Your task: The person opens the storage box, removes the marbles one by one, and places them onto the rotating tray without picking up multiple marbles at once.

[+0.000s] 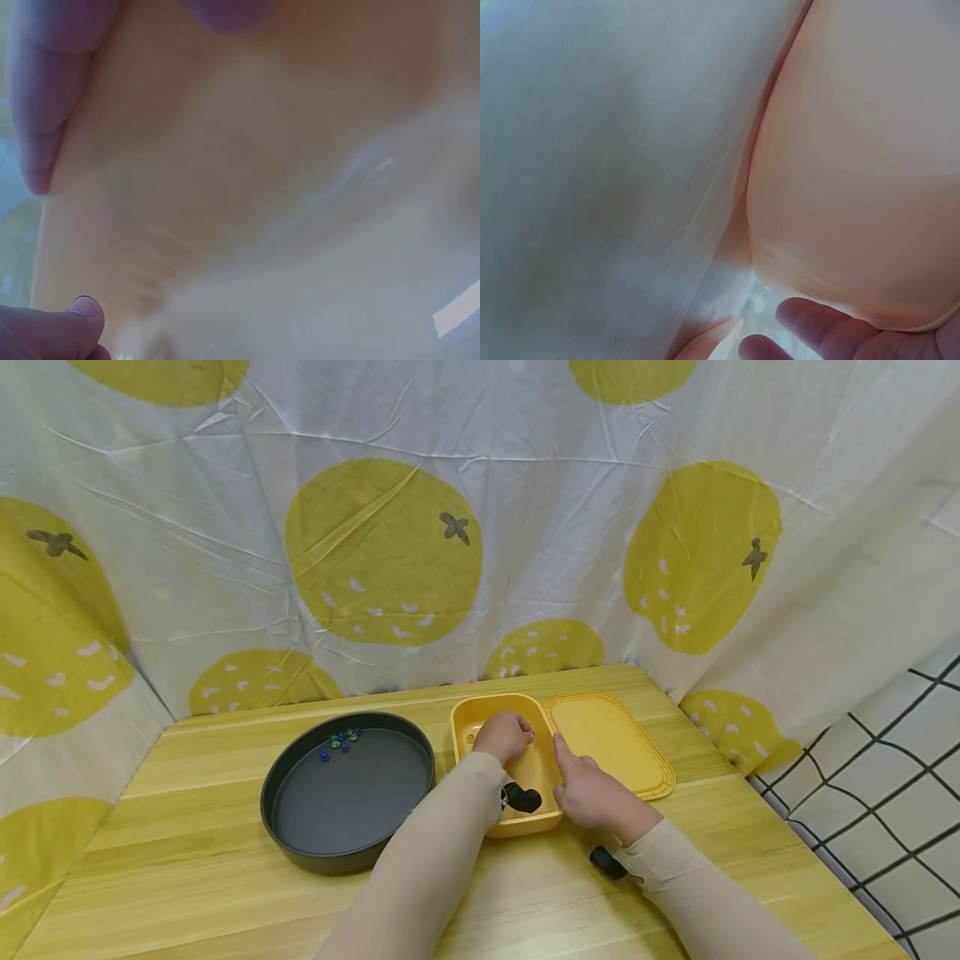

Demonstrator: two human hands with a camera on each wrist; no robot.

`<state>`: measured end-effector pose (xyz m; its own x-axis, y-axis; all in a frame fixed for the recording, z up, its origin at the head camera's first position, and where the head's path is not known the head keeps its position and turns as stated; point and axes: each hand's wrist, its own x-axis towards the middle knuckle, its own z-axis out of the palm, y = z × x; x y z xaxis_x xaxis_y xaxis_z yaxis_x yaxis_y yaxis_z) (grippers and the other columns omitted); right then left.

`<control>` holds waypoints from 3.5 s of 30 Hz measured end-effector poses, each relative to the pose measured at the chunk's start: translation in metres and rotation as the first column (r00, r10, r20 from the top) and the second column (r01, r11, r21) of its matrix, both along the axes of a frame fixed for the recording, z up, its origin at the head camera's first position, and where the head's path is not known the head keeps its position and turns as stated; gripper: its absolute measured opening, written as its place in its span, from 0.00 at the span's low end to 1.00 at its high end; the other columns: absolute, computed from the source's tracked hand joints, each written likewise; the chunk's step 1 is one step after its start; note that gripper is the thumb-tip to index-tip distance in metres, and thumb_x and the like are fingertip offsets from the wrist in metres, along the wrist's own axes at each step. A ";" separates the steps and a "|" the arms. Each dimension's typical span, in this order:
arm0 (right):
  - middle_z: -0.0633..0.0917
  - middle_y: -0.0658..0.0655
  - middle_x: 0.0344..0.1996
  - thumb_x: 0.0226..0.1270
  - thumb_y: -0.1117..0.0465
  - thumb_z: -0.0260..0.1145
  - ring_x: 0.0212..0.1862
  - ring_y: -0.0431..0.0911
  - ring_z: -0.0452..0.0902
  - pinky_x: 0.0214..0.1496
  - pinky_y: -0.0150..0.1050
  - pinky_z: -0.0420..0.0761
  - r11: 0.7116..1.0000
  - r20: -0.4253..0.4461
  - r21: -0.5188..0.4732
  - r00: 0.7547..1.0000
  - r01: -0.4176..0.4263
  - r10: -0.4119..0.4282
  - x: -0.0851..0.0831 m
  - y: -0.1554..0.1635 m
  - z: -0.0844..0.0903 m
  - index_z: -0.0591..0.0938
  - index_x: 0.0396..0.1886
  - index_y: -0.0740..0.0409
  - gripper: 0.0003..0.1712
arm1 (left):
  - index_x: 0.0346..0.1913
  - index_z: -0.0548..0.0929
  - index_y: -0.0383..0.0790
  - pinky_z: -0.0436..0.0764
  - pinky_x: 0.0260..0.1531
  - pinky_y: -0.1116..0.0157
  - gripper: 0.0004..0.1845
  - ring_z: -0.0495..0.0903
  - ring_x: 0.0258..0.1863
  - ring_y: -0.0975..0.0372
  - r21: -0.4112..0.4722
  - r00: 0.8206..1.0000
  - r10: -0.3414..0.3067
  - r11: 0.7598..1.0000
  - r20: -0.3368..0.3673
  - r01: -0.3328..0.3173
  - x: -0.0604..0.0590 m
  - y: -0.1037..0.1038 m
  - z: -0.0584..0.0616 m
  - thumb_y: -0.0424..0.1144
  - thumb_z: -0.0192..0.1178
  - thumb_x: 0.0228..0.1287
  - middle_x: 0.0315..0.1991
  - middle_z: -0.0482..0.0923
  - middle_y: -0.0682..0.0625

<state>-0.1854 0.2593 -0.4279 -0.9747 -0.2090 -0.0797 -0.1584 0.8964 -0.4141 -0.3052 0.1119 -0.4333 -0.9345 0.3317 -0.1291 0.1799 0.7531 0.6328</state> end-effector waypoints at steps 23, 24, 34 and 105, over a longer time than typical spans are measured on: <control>0.65 0.75 0.78 0.75 0.64 0.54 0.73 0.70 0.66 0.74 0.63 0.69 1.000 -0.005 0.004 1.000 -0.003 0.003 0.002 0.000 0.000 0.44 0.84 0.74 0.46 | 0.51 0.87 0.48 0.80 0.41 0.60 0.10 0.81 0.38 0.58 0.046 0.994 -0.086 0.995 -0.070 0.089 0.011 -0.074 0.051 0.47 0.60 0.80 0.47 0.85 0.49; 0.64 0.75 0.78 0.75 0.64 0.53 0.73 0.70 0.66 0.74 0.63 0.69 1.000 -0.007 0.003 1.000 -0.005 0.005 0.002 0.000 0.000 0.44 0.84 0.74 0.46 | 0.51 0.87 0.47 0.80 0.41 0.60 0.09 0.80 0.38 0.58 0.044 0.993 -0.085 0.995 -0.081 0.089 0.011 -0.080 0.053 0.46 0.60 0.80 0.45 0.85 0.49; 0.61 0.75 0.80 0.75 0.64 0.52 0.74 0.71 0.64 0.74 0.64 0.68 1.000 0.007 -0.008 1.000 -0.012 0.012 0.002 0.000 0.003 0.43 0.84 0.74 0.45 | 0.53 0.85 0.47 0.77 0.33 0.62 0.10 0.77 0.31 0.58 0.085 0.997 -0.064 0.994 -0.047 0.068 0.021 -0.149 0.061 0.47 0.60 0.79 0.42 0.81 0.48; 0.63 0.76 0.79 0.74 0.65 0.52 0.72 0.72 0.66 0.74 0.65 0.69 1.000 -0.001 -0.002 1.000 -0.017 0.017 0.001 -0.001 0.000 0.43 0.83 0.76 0.46 | 0.65 0.81 0.40 0.78 0.37 0.60 0.21 0.79 0.33 0.59 0.074 0.997 0.036 0.997 -0.062 -0.031 0.026 -0.222 0.041 0.47 0.60 0.79 0.44 0.84 0.46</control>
